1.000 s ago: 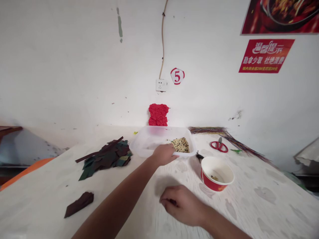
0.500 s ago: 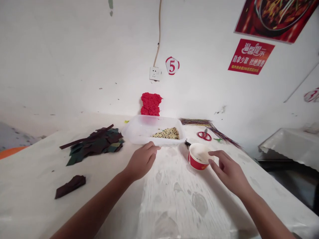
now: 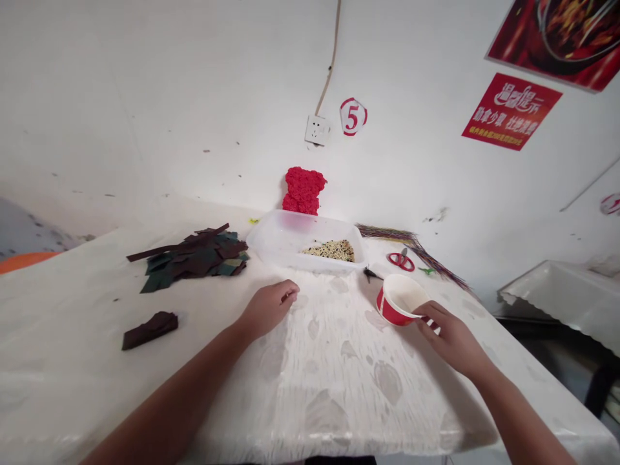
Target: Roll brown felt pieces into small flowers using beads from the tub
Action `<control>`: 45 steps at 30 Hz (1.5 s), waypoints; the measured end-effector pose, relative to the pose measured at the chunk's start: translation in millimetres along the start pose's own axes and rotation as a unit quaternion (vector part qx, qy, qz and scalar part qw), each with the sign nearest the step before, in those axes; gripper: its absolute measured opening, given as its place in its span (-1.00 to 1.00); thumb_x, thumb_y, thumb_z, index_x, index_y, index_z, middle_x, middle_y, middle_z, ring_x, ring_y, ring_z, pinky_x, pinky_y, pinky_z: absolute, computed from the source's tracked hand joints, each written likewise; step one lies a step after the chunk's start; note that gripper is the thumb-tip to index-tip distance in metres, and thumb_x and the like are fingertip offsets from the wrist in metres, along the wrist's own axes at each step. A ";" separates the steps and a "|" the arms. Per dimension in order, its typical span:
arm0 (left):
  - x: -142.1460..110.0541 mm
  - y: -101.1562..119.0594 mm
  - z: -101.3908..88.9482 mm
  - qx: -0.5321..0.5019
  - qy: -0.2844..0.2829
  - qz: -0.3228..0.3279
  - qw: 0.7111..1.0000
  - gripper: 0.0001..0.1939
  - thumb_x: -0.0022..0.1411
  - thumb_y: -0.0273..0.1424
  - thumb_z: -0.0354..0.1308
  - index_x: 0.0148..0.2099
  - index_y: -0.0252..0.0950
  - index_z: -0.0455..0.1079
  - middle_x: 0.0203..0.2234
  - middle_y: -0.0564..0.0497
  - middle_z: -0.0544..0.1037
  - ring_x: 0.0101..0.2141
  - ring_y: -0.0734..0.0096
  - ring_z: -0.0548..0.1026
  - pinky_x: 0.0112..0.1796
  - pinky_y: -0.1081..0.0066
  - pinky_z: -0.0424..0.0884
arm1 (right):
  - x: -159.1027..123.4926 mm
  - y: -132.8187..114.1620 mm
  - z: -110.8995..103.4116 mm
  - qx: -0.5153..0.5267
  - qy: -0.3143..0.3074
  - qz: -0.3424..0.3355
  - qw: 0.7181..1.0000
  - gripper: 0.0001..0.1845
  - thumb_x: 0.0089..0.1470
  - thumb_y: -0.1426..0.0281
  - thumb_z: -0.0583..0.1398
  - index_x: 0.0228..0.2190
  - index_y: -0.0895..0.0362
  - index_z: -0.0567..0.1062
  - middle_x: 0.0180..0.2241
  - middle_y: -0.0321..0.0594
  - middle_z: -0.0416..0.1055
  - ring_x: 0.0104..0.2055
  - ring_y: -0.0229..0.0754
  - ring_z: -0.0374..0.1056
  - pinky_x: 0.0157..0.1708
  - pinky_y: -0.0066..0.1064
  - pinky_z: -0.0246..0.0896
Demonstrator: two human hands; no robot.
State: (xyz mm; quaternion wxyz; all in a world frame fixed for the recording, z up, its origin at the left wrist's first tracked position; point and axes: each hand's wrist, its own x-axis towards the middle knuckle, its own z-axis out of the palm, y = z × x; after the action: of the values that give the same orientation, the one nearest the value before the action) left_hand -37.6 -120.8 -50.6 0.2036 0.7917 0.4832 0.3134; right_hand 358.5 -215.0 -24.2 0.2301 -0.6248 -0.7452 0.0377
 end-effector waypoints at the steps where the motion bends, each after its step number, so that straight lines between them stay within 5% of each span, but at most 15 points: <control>1: 0.2 1.1 0.1 -0.010 -0.001 -0.002 1.000 -0.83 0.27 -0.37 -0.01 -0.22 -0.21 0.41 -0.49 0.13 0.49 -0.45 0.41 0.47 -0.36 0.41 0.30 | -2.3 -2.6 -5.4 0.002 0.002 -0.003 1.000 -0.78 0.20 0.31 0.06 -0.17 0.04 0.44 -0.10 -0.16 0.39 -0.25 -0.16 0.42 -0.37 -0.36 0.37; 4: 1.4 5.6 0.4 -0.033 0.000 0.000 0.999 -0.84 0.26 -0.37 0.01 -0.30 -0.22 0.41 -0.47 0.13 0.50 -0.44 0.45 0.46 -0.37 0.44 0.31 | -10.8 -22.6 -21.4 0.003 0.072 0.010 0.997 -0.68 0.17 0.27 0.12 -0.04 0.03 0.39 0.02 -0.11 0.32 -0.31 -0.19 0.39 -0.48 -0.40 0.34; 8: 1.2 15.3 4.2 -0.079 0.002 0.032 0.996 -0.82 0.24 -0.40 0.02 -0.36 -0.23 0.42 -0.38 0.08 0.50 -0.38 0.45 0.44 -0.35 0.43 0.32 | -12.2 -71.8 -18.3 0.083 0.140 0.029 0.986 -0.79 0.18 0.26 0.12 -0.19 0.06 0.45 -0.19 -0.12 0.41 -0.33 -0.16 0.36 -0.63 -0.48 0.19; 12: -6.1 29.0 14.2 -0.126 -0.023 0.046 0.991 -0.87 0.21 -0.43 0.05 -0.20 -0.21 0.40 -0.39 0.07 0.48 -0.41 0.45 0.43 -0.34 0.42 0.37 | 18.7 -122.6 29.6 0.219 -0.057 -0.028 0.974 -0.77 0.23 0.28 0.05 -0.30 0.10 0.46 -0.42 -0.23 0.43 -0.44 -0.22 0.34 -0.50 -0.45 0.24; 14: -10.9 34.7 18.5 -0.135 -0.044 0.060 0.988 -0.75 0.18 -0.46 0.06 -0.07 -0.19 0.35 -0.38 0.08 0.48 -0.41 0.45 0.44 -0.32 0.41 0.39 | 42.7 -140.0 58.8 0.259 -0.107 -0.026 0.960 -0.71 0.24 0.29 0.02 -0.41 0.12 0.44 -0.49 -0.27 0.40 -0.49 -0.25 0.32 -0.50 -0.46 0.23; 19: -15.4 33.7 21.3 -0.112 -0.045 0.062 0.991 -0.58 0.13 -0.54 0.05 0.05 -0.15 0.28 -0.44 0.12 0.46 -0.45 0.47 0.41 -0.37 0.44 0.36 | 83.4 -153.4 103.7 0.322 -0.245 -0.047 0.913 -0.66 0.24 0.36 -0.03 -0.39 0.14 0.49 -0.56 -0.30 0.36 -0.55 -0.29 0.29 -0.50 -0.46 0.21; 26: -14.0 27.5 22.6 -0.138 -0.099 0.038 0.985 -0.57 0.09 -0.55 0.11 0.03 -0.18 0.32 -0.42 0.08 0.52 -0.43 0.44 0.45 -0.40 0.45 0.37 | 88.1 -138.0 113.2 0.374 -0.335 -0.043 0.864 -0.69 0.21 0.30 0.04 -0.43 0.16 0.48 -0.57 -0.30 0.35 -0.52 -0.28 0.28 -0.50 -0.46 0.19; 30: -8.2 23.2 20.3 -0.098 -0.081 0.034 0.991 -0.57 0.14 -0.37 0.20 0.08 -0.15 0.30 -0.41 0.11 0.49 -0.43 0.46 0.44 -0.36 0.45 0.40 | 91.7 -128.6 116.7 0.450 -0.303 0.002 0.840 -0.70 0.18 0.23 0.07 -0.47 0.16 0.41 -0.56 -0.31 0.35 -0.56 -0.31 0.27 -0.57 -0.48 0.15; 33: 0.5 7.7 5.1 0.001 -0.001 0.011 1.000 -0.67 0.28 -0.29 0.07 0.08 -0.19 0.28 -0.36 0.08 0.51 -0.38 0.48 0.46 -0.29 0.46 0.41 | 92.7 -125.8 119.8 0.474 -0.278 0.039 0.835 -0.71 0.17 0.22 0.07 -0.45 0.16 0.40 -0.59 -0.33 0.34 -0.63 -0.35 0.22 -0.65 -0.50 0.06; 37: 11.2 -31.2 -45.0 0.197 0.067 -0.031 0.977 -0.77 0.28 -0.36 0.02 -0.04 -0.25 0.37 -0.20 -0.06 0.52 -0.17 0.32 0.46 -0.12 0.33 0.40 | 90.4 -127.8 120.9 0.480 -0.267 0.041 0.835 -0.71 0.15 0.21 0.10 -0.47 0.16 0.38 -0.58 -0.33 0.34 -0.63 -0.37 0.18 -0.65 -0.51 0.02; 41: 10.9 -79.1 -100.5 0.300 0.047 -0.084 0.949 -0.74 0.11 -0.41 0.13 -0.12 -0.28 0.46 -0.12 -0.19 0.49 -0.01 -0.04 0.37 0.00 0.05 0.28 | 89.5 -130.5 119.0 0.485 -0.263 0.041 0.833 -0.69 0.13 0.19 0.10 -0.50 0.15 0.37 -0.59 -0.33 0.33 -0.63 -0.36 0.18 -0.65 -0.50 0.01; 45: 7.9 -110.1 -122.3 0.351 -0.024 -0.093 0.932 -0.74 0.09 -0.33 0.17 -0.13 -0.21 0.49 -0.13 -0.11 0.53 -0.06 0.00 0.41 -0.04 0.13 0.31 | 90.3 -130.9 120.0 0.492 -0.262 0.043 0.829 -0.67 0.13 0.16 0.11 -0.50 0.15 0.37 -0.60 -0.34 0.32 -0.64 -0.36 0.16 -0.66 -0.50 -0.01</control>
State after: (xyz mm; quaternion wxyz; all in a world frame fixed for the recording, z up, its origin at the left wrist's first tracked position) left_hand -189.9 -61.9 -28.9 -0.0474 0.7717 0.6286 0.0847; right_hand 181.8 -130.0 -59.4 0.3012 -0.4272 -0.6329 0.5711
